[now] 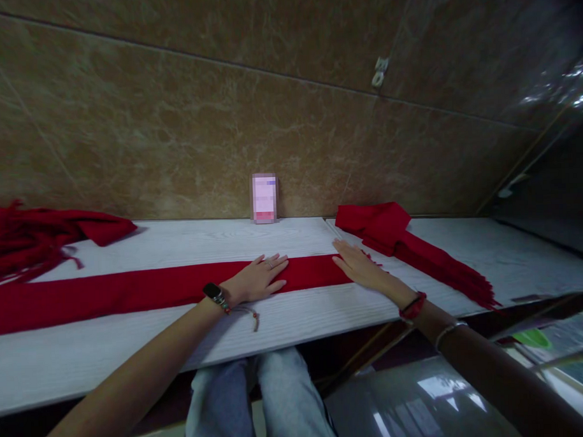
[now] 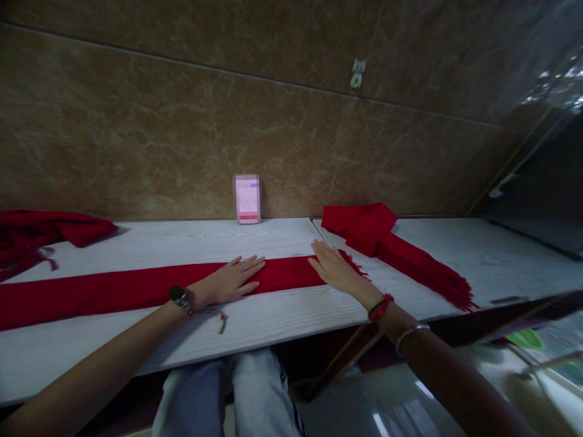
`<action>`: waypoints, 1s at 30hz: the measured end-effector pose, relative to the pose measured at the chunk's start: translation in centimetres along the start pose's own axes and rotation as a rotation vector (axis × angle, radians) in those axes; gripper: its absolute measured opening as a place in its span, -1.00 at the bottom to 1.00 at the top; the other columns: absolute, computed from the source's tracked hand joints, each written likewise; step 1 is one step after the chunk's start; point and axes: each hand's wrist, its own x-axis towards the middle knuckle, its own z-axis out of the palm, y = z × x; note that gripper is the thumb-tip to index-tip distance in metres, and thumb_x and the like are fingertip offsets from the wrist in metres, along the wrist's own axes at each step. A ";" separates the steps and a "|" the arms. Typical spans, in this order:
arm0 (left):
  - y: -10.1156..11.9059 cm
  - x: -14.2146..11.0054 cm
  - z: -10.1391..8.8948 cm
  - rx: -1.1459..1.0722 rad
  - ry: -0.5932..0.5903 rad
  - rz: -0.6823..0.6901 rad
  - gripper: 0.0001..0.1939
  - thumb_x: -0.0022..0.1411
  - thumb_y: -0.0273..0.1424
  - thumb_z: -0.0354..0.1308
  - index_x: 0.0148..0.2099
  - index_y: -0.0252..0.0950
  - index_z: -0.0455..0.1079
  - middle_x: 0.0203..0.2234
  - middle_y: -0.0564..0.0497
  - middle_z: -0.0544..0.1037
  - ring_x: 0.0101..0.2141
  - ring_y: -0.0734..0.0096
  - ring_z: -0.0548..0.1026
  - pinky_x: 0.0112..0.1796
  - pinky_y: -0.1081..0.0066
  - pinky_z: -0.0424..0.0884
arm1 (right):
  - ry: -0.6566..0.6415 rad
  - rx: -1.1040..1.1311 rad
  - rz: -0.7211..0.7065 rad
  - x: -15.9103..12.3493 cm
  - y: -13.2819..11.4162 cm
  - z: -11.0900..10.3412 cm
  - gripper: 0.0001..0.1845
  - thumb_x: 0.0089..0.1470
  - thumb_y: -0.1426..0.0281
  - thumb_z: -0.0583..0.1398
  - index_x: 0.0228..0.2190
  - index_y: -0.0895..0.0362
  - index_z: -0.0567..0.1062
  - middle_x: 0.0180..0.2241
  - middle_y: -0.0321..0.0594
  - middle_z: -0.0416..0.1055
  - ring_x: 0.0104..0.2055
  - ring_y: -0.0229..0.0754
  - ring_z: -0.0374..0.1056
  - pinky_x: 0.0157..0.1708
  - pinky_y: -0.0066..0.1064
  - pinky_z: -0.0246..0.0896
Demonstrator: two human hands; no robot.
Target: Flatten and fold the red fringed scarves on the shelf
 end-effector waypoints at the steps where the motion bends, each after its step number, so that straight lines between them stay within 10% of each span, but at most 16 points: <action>1: 0.0 -0.3 -0.3 0.000 0.000 -0.014 -0.43 0.31 -0.13 -0.30 0.26 -0.31 -0.10 0.21 -0.11 0.00 0.20 0.28 -0.06 0.12 0.15 -0.11 | 0.018 0.043 -0.072 0.9 -2.1 0.1 -0.42 0.18 0.20 -0.19 0.13 0.26 0.10 0.18 0.04 0.02 0.23 -0.05 -0.14 0.15 -0.05 -0.16; 6: -2.4 -5.5 -1.6 0.055 -0.004 -0.197 -0.40 0.30 -0.10 -0.30 0.26 -0.33 -0.11 0.21 -0.19 -0.03 0.20 0.23 -0.07 0.11 0.13 -0.07 | -0.065 0.163 -0.322 3.6 -10.7 1.5 -0.40 0.18 0.16 -0.16 0.15 0.21 0.06 0.19 -0.02 -0.01 0.24 -0.07 -0.17 0.15 -0.05 -0.18; 13: -5.4 -15.4 -2.2 0.074 -0.041 -0.274 -0.47 0.32 -0.17 -0.26 0.26 -0.26 -0.09 0.22 -0.13 -0.04 0.20 0.24 -0.09 0.13 0.19 -0.09 | -0.140 0.162 -0.315 3.5 -10.3 3.0 -0.41 0.17 0.17 -0.15 0.16 0.18 0.06 0.19 -0.04 0.00 0.22 -0.03 -0.09 0.15 -0.02 -0.17; 24: -5.7 -16.5 -2.5 0.127 0.015 -0.317 -0.47 0.30 -0.15 -0.23 0.24 -0.24 -0.02 0.22 -0.12 0.00 0.19 0.14 -0.05 0.09 0.04 -0.04 | -0.138 0.198 -0.661 7.3 -21.6 0.6 -0.44 0.15 0.22 -0.02 0.12 0.21 0.15 0.19 -0.05 0.01 0.23 -0.06 -0.12 0.16 -0.10 -0.13; 30: -5.3 -16.2 -3.0 0.185 0.130 -0.160 -0.65 0.28 -0.26 -0.09 0.00 -0.27 0.35 -0.12 -0.09 0.42 -0.14 0.33 0.38 -0.13 0.33 0.32 | -0.008 0.107 -0.722 5.6 -18.9 0.7 -0.61 0.14 0.42 0.01 -0.01 0.27 0.34 0.02 0.00 0.30 0.07 -0.11 0.20 0.04 -0.27 0.17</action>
